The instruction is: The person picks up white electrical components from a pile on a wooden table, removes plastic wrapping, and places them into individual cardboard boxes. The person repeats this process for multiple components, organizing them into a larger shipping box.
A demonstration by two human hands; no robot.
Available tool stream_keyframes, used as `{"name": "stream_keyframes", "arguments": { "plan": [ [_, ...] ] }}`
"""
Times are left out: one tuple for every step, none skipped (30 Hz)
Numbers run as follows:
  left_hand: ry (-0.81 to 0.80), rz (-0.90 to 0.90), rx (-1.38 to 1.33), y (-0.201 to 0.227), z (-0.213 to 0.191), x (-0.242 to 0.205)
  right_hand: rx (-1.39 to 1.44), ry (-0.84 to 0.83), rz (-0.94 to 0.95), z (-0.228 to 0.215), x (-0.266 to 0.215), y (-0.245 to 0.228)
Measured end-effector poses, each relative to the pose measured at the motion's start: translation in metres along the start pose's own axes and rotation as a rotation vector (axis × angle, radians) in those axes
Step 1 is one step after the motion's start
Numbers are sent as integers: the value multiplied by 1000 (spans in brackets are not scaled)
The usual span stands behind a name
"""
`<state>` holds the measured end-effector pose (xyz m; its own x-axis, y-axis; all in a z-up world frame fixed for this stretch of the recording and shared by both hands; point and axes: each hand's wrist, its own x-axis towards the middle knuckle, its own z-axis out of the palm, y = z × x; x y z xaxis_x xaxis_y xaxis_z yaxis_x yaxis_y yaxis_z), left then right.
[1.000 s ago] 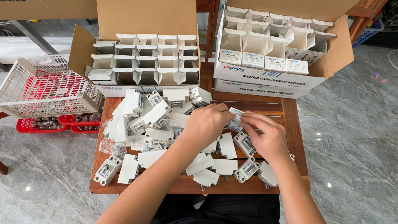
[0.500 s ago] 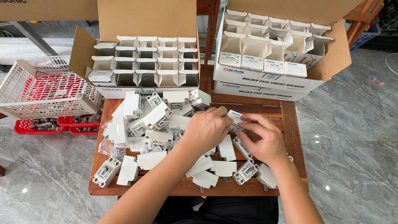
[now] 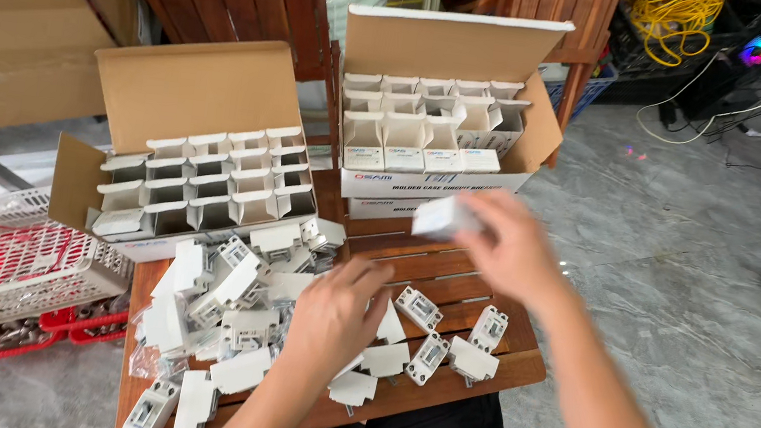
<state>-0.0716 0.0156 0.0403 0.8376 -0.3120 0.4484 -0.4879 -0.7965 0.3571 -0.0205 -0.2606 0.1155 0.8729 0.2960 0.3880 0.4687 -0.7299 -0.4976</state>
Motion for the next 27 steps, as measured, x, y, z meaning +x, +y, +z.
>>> {"name": "stream_keyframes", "arguments": {
  "plan": [
    [-39,12,-95,5,-10,-1,-54,28,57,-24,9,3],
    [-79,25,-190,11,-21,-3,-109,55,115,-48,18,6],
    [-76,30,-193,14,-18,-6,-114,59,115,-59,26,18],
    [-99,23,-219,18,-14,-10,-193,129,35,-71,34,30],
    [-123,15,-245,22,-11,-13,-272,198,-45,-84,41,42],
    [-118,22,-249,23,-5,-16,-280,202,-46,-86,47,48],
    [-109,48,-239,25,2,-19,-333,164,-9,-88,54,54],
    [-99,72,-227,27,8,-22,-384,126,27,-90,61,59],
    [-94,78,-230,28,14,-24,-390,130,26,-85,64,69],
    [-132,84,-234,28,19,-27,-471,90,-15,-78,67,79],
    [-169,90,-239,28,25,-30,-551,49,-56,-70,70,90],
    [-168,91,-236,28,24,-31,-550,51,-58,-67,71,89],
    [-159,101,-229,28,23,-31,-609,-17,-15,-63,71,88],
    [-150,110,-219,28,21,-32,-667,-85,27,-60,73,87],
    [-149,109,-216,27,18,-31,-665,-83,24,-64,78,90],
    [-160,105,-219,27,15,-31,-683,-109,-18,-67,82,93],
    [-171,101,-223,26,13,-31,-701,-135,-60,-70,86,95],
    [-171,99,-221,25,13,-32,-699,-136,-61,-75,90,94],
    [-166,113,-215,23,13,-33,-775,-188,-34,-79,94,93],
    [-159,128,-209,22,14,-33,-852,-240,-7,-84,99,91],
    [-157,127,-208,22,13,-32,-852,-239,-9,-86,102,90],
    [-157,129,-212,23,12,-32,-835,-276,37,-87,104,90],
    [-157,132,-215,23,11,-32,-818,-313,83,-89,106,89],
    [-155,130,-215,25,12,-32,-818,-314,80,-88,107,89],
    [-151,130,-222,26,13,-32,-814,-385,131,-87,109,89],
    [-146,129,-229,27,13,-31,-809,-456,181,-85,111,89],
    [-143,126,-227,27,14,-30,-809,-456,177,-82,109,91]
  ]
}}
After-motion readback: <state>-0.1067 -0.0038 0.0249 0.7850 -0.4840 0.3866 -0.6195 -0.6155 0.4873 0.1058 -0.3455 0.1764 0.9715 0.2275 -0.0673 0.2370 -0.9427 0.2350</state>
